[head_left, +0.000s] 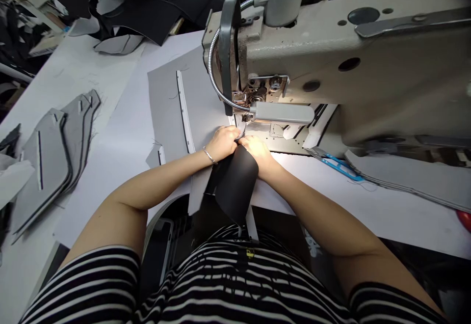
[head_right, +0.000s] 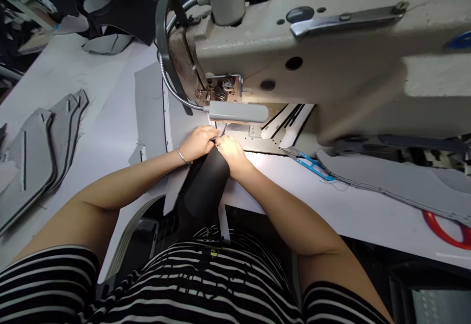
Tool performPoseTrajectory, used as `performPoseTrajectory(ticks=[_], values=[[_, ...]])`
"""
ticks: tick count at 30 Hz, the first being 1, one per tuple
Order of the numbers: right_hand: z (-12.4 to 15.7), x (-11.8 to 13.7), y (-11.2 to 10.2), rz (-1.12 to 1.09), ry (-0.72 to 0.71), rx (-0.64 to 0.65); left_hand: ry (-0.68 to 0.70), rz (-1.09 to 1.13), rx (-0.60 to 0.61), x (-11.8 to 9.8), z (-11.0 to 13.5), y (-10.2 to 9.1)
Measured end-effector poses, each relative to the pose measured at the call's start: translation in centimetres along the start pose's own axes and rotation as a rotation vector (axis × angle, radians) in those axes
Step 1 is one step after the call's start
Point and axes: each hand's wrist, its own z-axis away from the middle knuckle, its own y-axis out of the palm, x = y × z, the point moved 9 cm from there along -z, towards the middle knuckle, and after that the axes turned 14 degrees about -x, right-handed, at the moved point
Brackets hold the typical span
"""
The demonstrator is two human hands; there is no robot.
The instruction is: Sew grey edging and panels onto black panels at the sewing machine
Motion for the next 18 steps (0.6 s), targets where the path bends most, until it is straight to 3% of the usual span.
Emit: performPoseTrajectory(ticks=[7, 12, 18], values=[[-0.2, -0.7, 0.1, -0.025, -0.007, -0.051, -0.035, 0.045, -0.079, 0.5, -0.8, -0.1], [-0.2, -0.8, 0.3, -0.056, -0.013, -0.079, 0.009, 0.024, -0.072, 0.4, -0.8, 0.2], [-0.7, -2.8, 0.3, -0.111, 0.079, -0.121, -0.017, -0.031, -0.101, 0.6, -2.2, 0.4]])
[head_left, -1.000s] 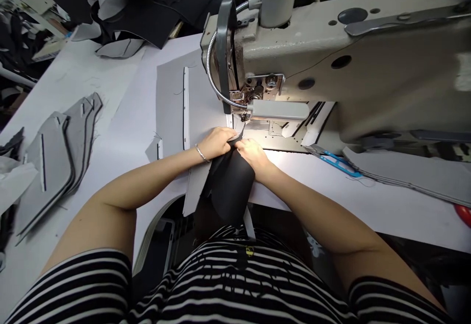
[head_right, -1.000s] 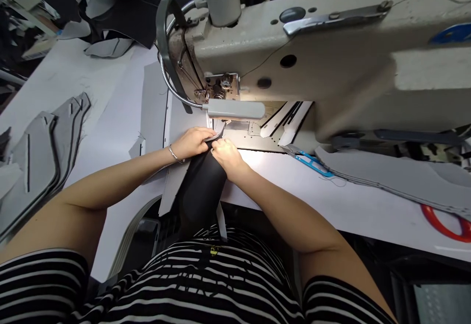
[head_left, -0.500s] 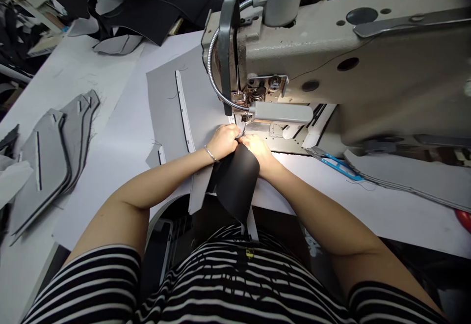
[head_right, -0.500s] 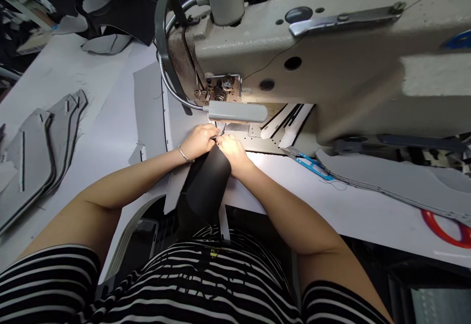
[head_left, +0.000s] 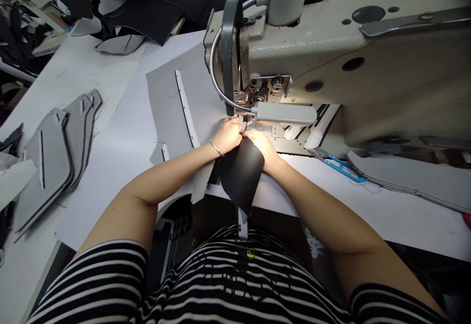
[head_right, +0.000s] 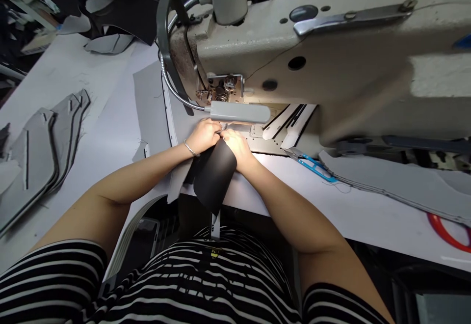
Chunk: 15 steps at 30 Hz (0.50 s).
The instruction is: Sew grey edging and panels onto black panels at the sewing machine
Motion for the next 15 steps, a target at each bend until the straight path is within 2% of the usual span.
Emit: performPoseTrajectory(ticks=[3, 7, 9, 12, 15], values=[[-0.2, -1.4, 0.2, -0.14, 0.052, -0.039, 0.006, -0.047, -0.007, 0.0, 0.0, 0.2], [0.1, -1.8, -0.3, -0.43, -0.046, -0.121, 0.038, -0.063, -0.019, -0.2, 1.2, -0.3], [0.4, -2.0, -0.7, -0.569, -0.04, -0.142, 0.055, -0.058, -0.017, -0.2, 2.0, -0.7], [0.9, -1.3, -0.7, -0.649, -0.095, -0.063, 0.081, -0.057, -0.045, 0.0, 2.7, -1.7], [1.9, 0.8, 0.2, -0.503, -0.351, 0.098, 0.106, -0.027, -0.054, 0.7, 2.6, -2.3]])
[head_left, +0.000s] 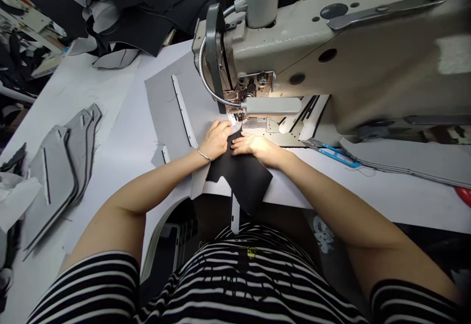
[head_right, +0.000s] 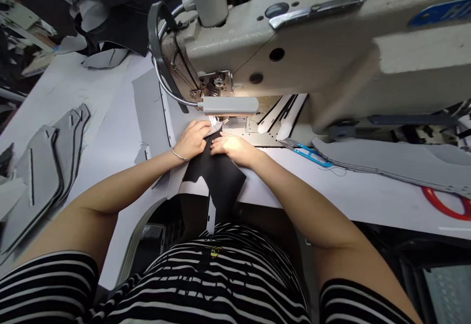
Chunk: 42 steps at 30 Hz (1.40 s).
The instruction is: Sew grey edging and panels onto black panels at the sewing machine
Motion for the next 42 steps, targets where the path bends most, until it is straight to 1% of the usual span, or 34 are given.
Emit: performPoseTrajectory(ticks=[1, 3, 5, 7, 10, 14, 18, 24, 26, 27, 29, 31, 32, 33, 34, 36, 37, 38, 39, 40, 42], values=[[0.2, 0.3, 0.6, 0.058, -0.056, 0.064, 0.004, 0.025, 0.019, 0.4, -0.2, 0.0], [0.4, 0.4, 1.3, 0.151, -0.109, 0.143, 0.008, 0.09, 0.084, 1.2, -0.6, 0.3], [0.5, 0.4, 1.6, 0.212, -0.114, 0.184, 0.002, 0.153, 0.147, 1.9, -1.2, 0.6], [0.6, 0.5, 1.6, 0.251, -0.098, 0.215, -0.013, 0.186, 0.178, 2.3, -1.5, 0.6], [0.5, 0.6, 1.7, 0.28, -0.062, 0.244, 0.007, 0.155, 0.203, 1.9, -1.6, 0.6], [0.3, 0.7, 1.7, 0.306, -0.04, 0.237, 0.039, 0.041, 0.22, 0.7, -1.1, 0.7], [0.2, 0.8, 1.4, 0.283, -0.029, 0.208, 0.043, 0.003, 0.22, 0.4, -1.0, 0.9], [-0.2, -0.7, 0.3, 0.248, 0.027, 0.154, -0.027, -0.013, 0.151, 1.0, -2.2, 2.2], [-0.3, -1.3, 0.4, 0.232, 0.026, 0.146, -0.035, -0.023, 0.126, 0.7, -2.4, 2.0], [-0.3, -1.5, 0.4, 0.227, 0.023, 0.141, -0.025, -0.022, 0.11, 0.2, -2.1, 1.5], [-0.3, -1.7, 0.5, 0.223, 0.007, 0.127, 0.011, -0.011, 0.067, -1.2, -0.6, -0.3], [-0.2, -1.6, 0.5, 0.227, -0.021, 0.12, -0.003, 0.0, 0.058, -2.4, 2.3, -2.6], [-0.2, -1.4, 0.5, 0.235, -0.037, 0.122, -0.045, 0.015, 0.093, -2.8, 4.3, -3.4], [-0.1, -1.1, 0.5, 0.249, -0.054, 0.128, -0.12, 0.05, 0.163, -3.0, 6.6, -3.6], [0.0, -0.9, 0.5, 0.271, -0.073, 0.134, -0.203, 0.123, 0.266, -3.2, 9.1, -3.3], [0.3, -0.4, 0.4, 0.339, -0.115, 0.138, -0.39, 0.384, 0.477, -4.0, 14.1, -1.5], [0.4, -0.1, 0.4, 0.379, -0.144, 0.141, -0.492, 0.546, 0.55, -4.5, 16.2, -0.4], [0.6, 0.3, 0.5, 0.419, -0.181, 0.148, -0.599, 0.705, 0.581, -5.0, 17.7, 0.8], [0.8, 0.6, 0.7, 0.457, -0.224, 0.16, -0.705, 0.842, 0.568, -5.3, 18.7, 1.9], [1.0, 1.0, 1.0, 0.492, -0.267, 0.174, -0.797, 0.948, 0.524, -5.4, 19.4, 2.9], [1.4, 1.8, 1.7, 0.547, -0.346, 0.196, -0.916, 1.068, 0.421, -5.5, 20.0, 4.5]])
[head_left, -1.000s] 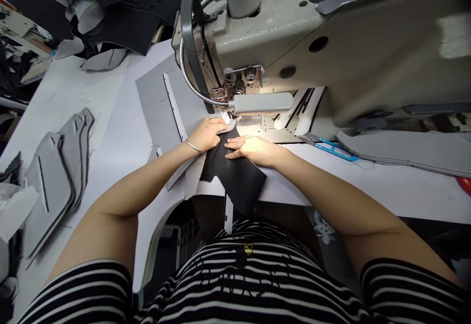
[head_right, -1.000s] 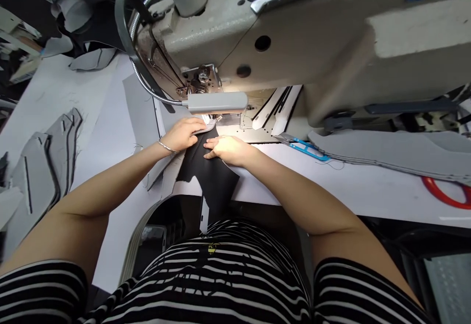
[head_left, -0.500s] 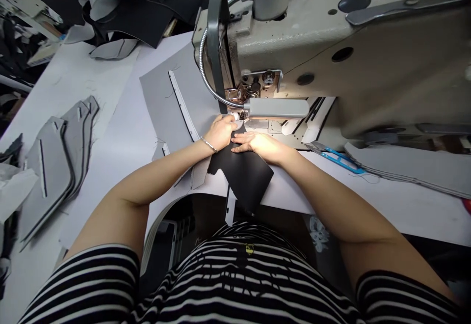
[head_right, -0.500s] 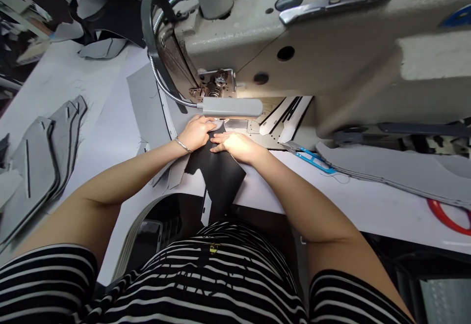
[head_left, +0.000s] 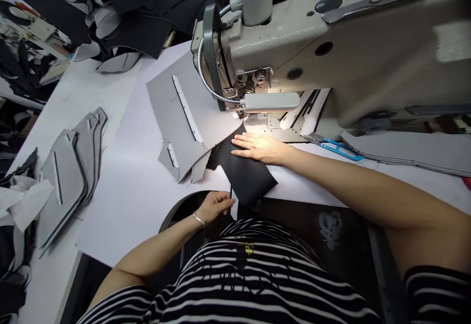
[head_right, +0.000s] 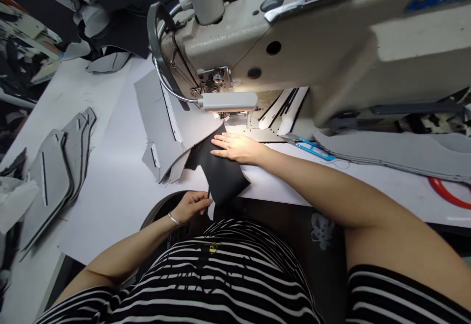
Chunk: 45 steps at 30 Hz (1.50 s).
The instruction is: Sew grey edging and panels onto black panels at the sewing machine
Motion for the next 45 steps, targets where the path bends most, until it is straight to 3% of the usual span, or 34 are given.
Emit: performPoseTrajectory(ticks=[4, 10, 12, 14, 16, 17, 18, 21, 23, 24, 28, 33, 40, 45], values=[[-1.2, 2.1, 0.6, 0.121, -0.046, -0.015, -0.025, 0.113, -0.064, 1.0, -0.4, 1.0], [-3.3, 2.8, 1.3, 0.286, 0.19, -0.093, -0.008, 0.095, -0.044, 1.4, -0.6, 1.2], [-3.5, 2.6, 1.4, 0.274, 0.259, -0.116, -0.02, -0.015, 0.102, 0.9, -0.2, 1.2], [-3.5, 2.4, 1.6, 0.228, 0.305, -0.13, -0.037, -0.225, 0.376, -0.1, 1.3, 1.0], [-3.4, 2.2, 1.7, 0.183, 0.329, -0.129, 0.02, -0.453, 0.573, -2.2, 2.6, -0.7], [-3.4, 2.1, 1.7, 0.17, 0.336, -0.124, 0.1, -0.545, 0.556, -3.9, 2.5, -2.2], [-3.3, 2.0, 1.7, 0.161, 0.341, -0.117, 0.211, -0.621, 0.439, -6.1, 1.6, -3.9], [-3.4, 2.0, 1.7, 0.148, 0.347, -0.099, 0.607, -0.833, -0.199, -13.1, -1.2, -9.1], [-3.4, 2.0, 1.6, 0.151, 0.345, -0.093, 0.799, -0.997, -0.508, -15.4, -2.3, -9.9], [-3.5, 2.0, 1.6, 0.155, 0.343, -0.092, 0.854, -1.081, -0.572, -15.7, -3.0, -9.6], [-3.5, 2.1, 1.5, 0.16, 0.342, -0.082, 0.927, -1.309, -0.557, -15.2, -5.6, -7.8], [-3.5, 2.2, 1.2, 0.16, 0.329, -0.094, 1.005, -1.229, -0.407, -17.3, -7.2, -6.4], [-3.4, 2.1, 1.1, 0.152, 0.319, -0.104, 0.801, -1.084, -0.442, -19.1, -14.4, -5.5], [-3.3, 2.2, 1.2, 0.166, 0.299, -0.082, 0.737, -1.027, -0.474, -18.9, -15.9, -5.3]])
